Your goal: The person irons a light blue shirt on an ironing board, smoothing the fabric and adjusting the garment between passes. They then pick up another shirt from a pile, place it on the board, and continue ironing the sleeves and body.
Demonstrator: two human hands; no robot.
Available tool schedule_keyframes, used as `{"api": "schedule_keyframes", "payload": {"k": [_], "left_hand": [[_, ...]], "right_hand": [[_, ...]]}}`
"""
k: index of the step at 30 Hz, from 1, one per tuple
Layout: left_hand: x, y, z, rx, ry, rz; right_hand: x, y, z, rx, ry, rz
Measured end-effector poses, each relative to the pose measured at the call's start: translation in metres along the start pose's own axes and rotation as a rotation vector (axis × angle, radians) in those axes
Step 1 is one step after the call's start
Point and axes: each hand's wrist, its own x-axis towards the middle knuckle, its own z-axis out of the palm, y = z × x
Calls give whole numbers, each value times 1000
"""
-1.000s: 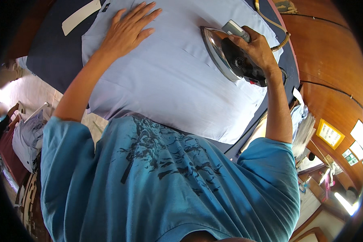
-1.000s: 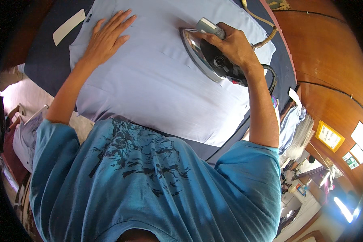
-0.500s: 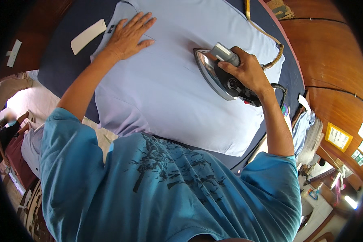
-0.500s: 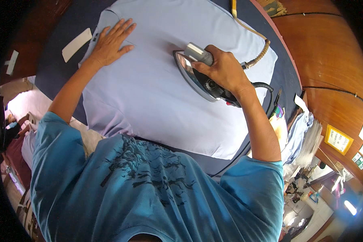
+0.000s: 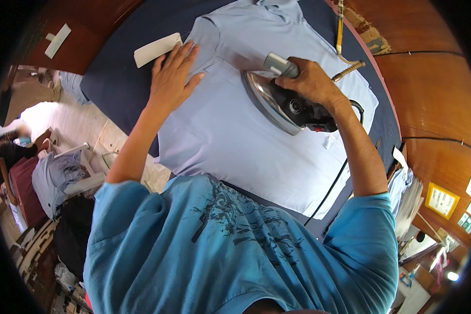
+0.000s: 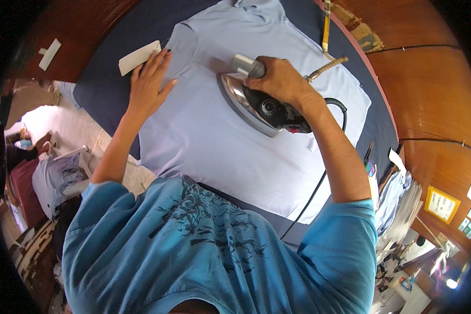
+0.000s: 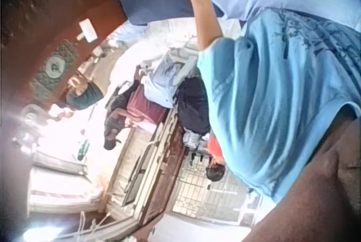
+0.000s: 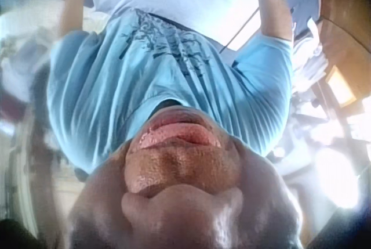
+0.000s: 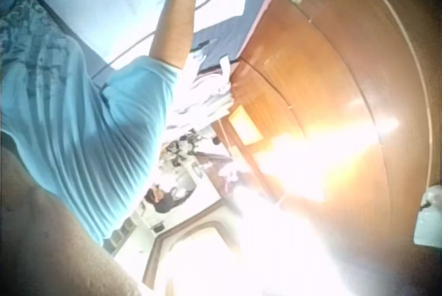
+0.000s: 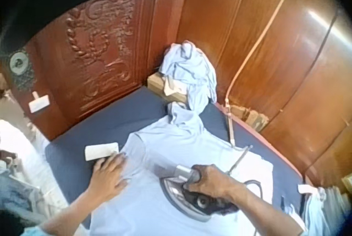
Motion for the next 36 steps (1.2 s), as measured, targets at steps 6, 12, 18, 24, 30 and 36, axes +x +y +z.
{"api": "schedule_keyframes", "payload": {"k": [6,12,18,24,30,36], "left_hand": [[-43,-21,1,24,17,-332],[-29,-31,-3,-36,-61,-299],[-27,-48,3,-161,-124,-350],[-32,-55,9,-205,-91,-337],[-32,-57,13,-244,-57,-328],[-36,-56,14,-242,-28,-340]], "right_hand": [[39,-44,8,-203,-14,-98],[75,-61,25,-349,-38,-184],[69,-60,26,-429,-100,-314],[76,-73,36,-494,-127,-406],[75,-86,39,-513,-150,-406],[73,-88,41,-460,-135,-439]]}}
